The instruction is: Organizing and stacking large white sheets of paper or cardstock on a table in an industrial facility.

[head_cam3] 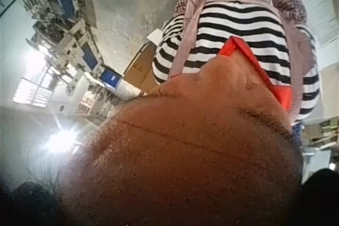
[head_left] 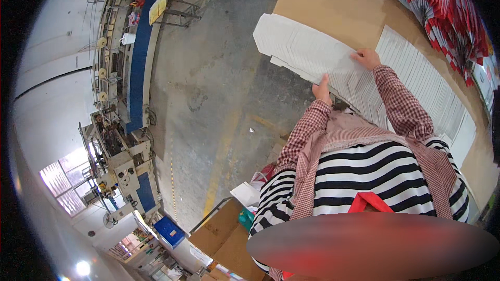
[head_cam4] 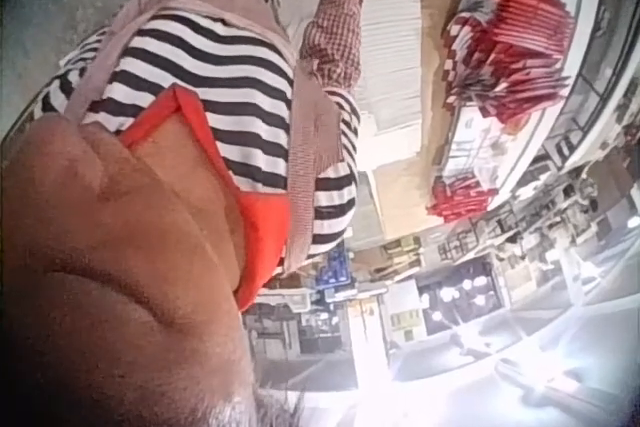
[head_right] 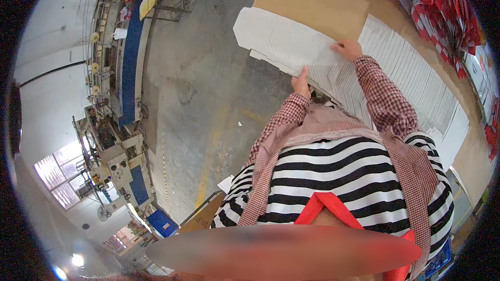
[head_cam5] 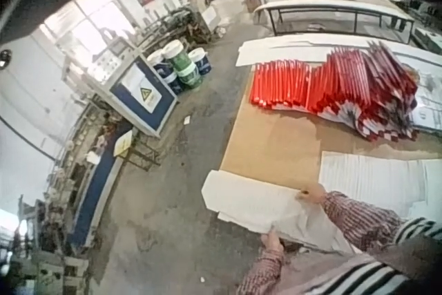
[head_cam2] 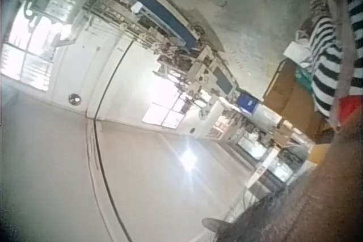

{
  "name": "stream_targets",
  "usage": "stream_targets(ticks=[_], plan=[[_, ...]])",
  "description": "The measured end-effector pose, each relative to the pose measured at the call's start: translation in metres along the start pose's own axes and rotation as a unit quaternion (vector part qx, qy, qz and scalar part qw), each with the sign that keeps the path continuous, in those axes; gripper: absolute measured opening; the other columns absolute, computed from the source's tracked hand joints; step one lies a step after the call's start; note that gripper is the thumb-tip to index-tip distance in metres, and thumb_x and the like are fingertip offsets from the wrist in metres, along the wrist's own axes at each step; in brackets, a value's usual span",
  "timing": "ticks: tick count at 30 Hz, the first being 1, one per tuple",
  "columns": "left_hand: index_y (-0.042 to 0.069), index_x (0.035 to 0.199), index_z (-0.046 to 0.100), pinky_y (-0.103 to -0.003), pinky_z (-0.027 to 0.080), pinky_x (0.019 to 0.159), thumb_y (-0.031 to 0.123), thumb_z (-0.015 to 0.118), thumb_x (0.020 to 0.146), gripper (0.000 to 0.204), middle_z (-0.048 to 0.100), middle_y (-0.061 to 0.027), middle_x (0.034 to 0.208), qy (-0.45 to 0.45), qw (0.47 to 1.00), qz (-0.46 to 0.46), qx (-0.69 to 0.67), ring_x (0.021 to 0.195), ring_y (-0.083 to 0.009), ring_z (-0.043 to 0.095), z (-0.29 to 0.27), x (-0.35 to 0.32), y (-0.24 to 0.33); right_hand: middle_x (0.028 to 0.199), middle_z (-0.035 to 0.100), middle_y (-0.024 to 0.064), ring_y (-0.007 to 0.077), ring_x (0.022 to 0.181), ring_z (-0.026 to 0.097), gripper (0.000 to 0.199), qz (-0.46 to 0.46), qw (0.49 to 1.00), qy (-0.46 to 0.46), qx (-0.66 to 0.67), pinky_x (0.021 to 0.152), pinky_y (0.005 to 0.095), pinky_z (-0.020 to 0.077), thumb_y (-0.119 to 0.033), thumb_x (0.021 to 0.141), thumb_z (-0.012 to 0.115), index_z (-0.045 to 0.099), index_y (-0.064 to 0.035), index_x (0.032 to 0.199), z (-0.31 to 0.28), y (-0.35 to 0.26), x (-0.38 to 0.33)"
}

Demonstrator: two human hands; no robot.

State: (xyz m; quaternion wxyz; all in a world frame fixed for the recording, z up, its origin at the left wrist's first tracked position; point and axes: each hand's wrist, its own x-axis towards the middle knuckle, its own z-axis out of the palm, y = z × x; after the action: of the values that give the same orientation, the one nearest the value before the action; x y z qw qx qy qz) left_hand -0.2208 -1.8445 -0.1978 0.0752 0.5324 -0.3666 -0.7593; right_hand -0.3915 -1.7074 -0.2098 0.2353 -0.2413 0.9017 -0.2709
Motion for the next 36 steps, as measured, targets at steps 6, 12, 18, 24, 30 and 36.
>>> stream_targets(ticks=[6,12,18,24,30,36], plan=[[0.0,0.132,0.01,-0.04,0.02,0.101,0.03,0.066,0.072,0.087,0.017,-0.0153,0.136,-0.011,0.999,-0.031,0.005,0.124,-0.0275,0.02,-0.009,0.003,0.001,0.067,0.057,0.0144,0.028,0.063,0.054,0.047,-0.013,1.0,-0.018,0.001,0.056,0.0372,0.0403,-0.05,0.074,0.052,0.061,-0.004,0.074,-0.001,-0.004,0.002],[-0.002,0.13,0.018,-0.04,0.027,0.097,0.034,0.065,0.073,0.083,0.024,-0.0167,0.133,-0.087,0.996,-0.007,-0.035,0.119,-0.0301,0.029,-0.008,0.001,-0.013,0.059,0.053,0.0127,0.0246,0.056,0.053,0.041,0.004,1.0,-0.011,0.003,0.054,0.0344,0.0395,-0.042,0.072,0.059,0.056,-0.0011,0.073,-0.006,-0.003,-0.004],[-0.004,0.119,0.035,-0.034,0.034,0.086,0.031,0.067,0.071,0.068,0.043,-0.0132,0.119,0.02,0.997,-0.069,0.039,0.105,-0.0244,0.042,-0.016,0.021,-0.03,0.062,0.055,0.0102,0.0243,0.057,0.054,0.037,-0.02,0.996,0.071,0.039,0.055,0.0337,0.0414,-0.033,0.069,0.066,0.05,-0.0033,0.084,-0.029,-0.024,-0.036],[-0.005,0.117,0.037,-0.035,0.035,0.084,0.028,0.067,0.072,0.064,0.045,-0.0137,0.116,-0.01,0.999,-0.035,-0.024,0.104,-0.0243,0.043,-0.013,0.023,-0.034,0.061,0.054,0.0116,0.0253,0.061,0.055,0.04,-0.007,1.0,0.0,0.008,0.055,0.0341,0.041,-0.039,0.071,0.062,0.051,-0.0016,0.073,-0.034,-0.021,-0.019],[-0.005,0.125,0.022,-0.038,0.029,0.093,0.034,0.067,0.071,0.08,0.032,-0.0164,0.128,0.02,0.995,-0.095,0.031,0.114,-0.0265,0.035,-0.002,0.003,-0.015,0.062,0.054,0.0149,0.027,0.058,0.052,0.046,-0.008,1.0,0.007,-0.01,0.053,0.0368,0.0381,-0.047,0.073,0.055,0.057,-0.0014,0.07,0.001,0.012,-0.006],[-0.005,0.119,0.034,-0.036,0.029,0.093,0.032,0.068,0.071,0.069,0.037,-0.0158,0.124,0.045,0.996,-0.079,0.006,0.111,-0.0259,0.037,-0.001,-0.002,-0.011,0.061,0.056,0.0144,0.0268,0.058,0.053,0.044,0.0,0.999,-0.013,0.047,0.055,0.0367,0.0397,-0.047,0.073,0.054,0.06,-0.0028,0.073,-0.002,0.002,-0.011]])
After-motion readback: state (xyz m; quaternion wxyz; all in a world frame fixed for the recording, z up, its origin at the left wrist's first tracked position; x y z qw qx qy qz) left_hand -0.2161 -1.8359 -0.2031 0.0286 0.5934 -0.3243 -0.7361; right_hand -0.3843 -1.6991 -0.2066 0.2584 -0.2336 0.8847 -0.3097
